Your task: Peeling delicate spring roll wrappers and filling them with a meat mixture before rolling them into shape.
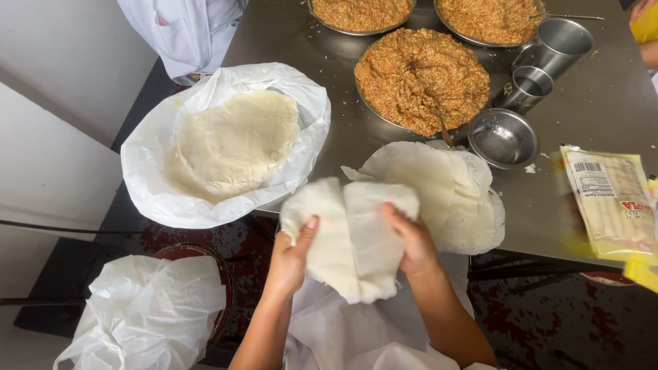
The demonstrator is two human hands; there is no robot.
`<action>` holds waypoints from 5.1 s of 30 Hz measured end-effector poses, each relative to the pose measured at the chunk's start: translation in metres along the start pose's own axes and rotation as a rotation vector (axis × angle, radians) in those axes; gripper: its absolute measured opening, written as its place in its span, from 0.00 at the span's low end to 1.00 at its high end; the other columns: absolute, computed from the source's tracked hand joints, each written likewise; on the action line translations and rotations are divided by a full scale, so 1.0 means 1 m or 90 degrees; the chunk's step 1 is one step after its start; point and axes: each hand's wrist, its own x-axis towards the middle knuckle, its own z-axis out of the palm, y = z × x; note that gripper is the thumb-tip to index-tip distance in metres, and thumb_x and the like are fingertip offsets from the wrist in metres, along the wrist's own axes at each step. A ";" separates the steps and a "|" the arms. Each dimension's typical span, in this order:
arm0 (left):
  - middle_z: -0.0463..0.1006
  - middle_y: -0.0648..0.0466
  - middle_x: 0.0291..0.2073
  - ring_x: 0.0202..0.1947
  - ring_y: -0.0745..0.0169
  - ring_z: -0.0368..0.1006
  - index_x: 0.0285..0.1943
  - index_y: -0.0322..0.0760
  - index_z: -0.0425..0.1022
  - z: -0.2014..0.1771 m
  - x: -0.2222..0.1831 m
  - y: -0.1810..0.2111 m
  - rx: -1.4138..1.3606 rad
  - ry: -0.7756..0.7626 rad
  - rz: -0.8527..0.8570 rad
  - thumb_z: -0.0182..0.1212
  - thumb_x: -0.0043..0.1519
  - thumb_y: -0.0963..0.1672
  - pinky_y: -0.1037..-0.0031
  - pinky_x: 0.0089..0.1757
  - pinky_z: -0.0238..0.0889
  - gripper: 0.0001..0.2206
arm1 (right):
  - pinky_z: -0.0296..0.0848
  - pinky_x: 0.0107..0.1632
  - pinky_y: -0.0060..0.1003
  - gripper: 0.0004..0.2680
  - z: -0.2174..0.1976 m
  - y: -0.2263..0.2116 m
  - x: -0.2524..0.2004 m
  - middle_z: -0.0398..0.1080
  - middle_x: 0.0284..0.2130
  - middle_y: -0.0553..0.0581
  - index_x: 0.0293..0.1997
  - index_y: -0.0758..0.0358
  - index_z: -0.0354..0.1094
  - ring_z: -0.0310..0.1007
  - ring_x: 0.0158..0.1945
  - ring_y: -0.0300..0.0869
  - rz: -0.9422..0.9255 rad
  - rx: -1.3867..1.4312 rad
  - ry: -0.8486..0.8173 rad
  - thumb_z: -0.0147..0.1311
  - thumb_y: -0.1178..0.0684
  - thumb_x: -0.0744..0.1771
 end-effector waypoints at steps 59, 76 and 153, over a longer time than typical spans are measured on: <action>0.82 0.39 0.37 0.41 0.53 0.78 0.64 0.25 0.66 0.015 0.008 0.024 0.197 -0.016 0.117 0.52 0.63 0.39 0.61 0.46 0.72 0.19 | 0.73 0.39 0.34 0.09 0.072 0.000 -0.004 0.71 0.33 0.53 0.47 0.59 0.73 0.72 0.34 0.42 -0.557 -0.663 -0.320 0.57 0.62 0.64; 0.81 0.39 0.44 0.45 0.57 0.78 0.71 0.24 0.55 0.005 0.014 0.000 0.121 -0.006 0.070 0.55 0.59 0.38 0.68 0.49 0.70 0.28 | 0.73 0.37 0.32 0.05 0.083 -0.010 -0.009 0.63 0.31 0.53 0.38 0.60 0.63 0.70 0.33 0.42 -0.861 -0.881 -0.326 0.57 0.59 0.65; 0.80 0.37 0.34 0.29 0.55 0.78 0.54 0.23 0.70 -0.008 0.020 0.025 -0.192 0.120 -0.095 0.55 0.64 0.47 0.59 0.33 0.74 0.19 | 0.66 0.58 0.38 0.16 -0.001 -0.050 0.016 0.69 0.51 0.51 0.58 0.51 0.66 0.68 0.54 0.38 -0.092 -0.045 0.179 0.58 0.42 0.65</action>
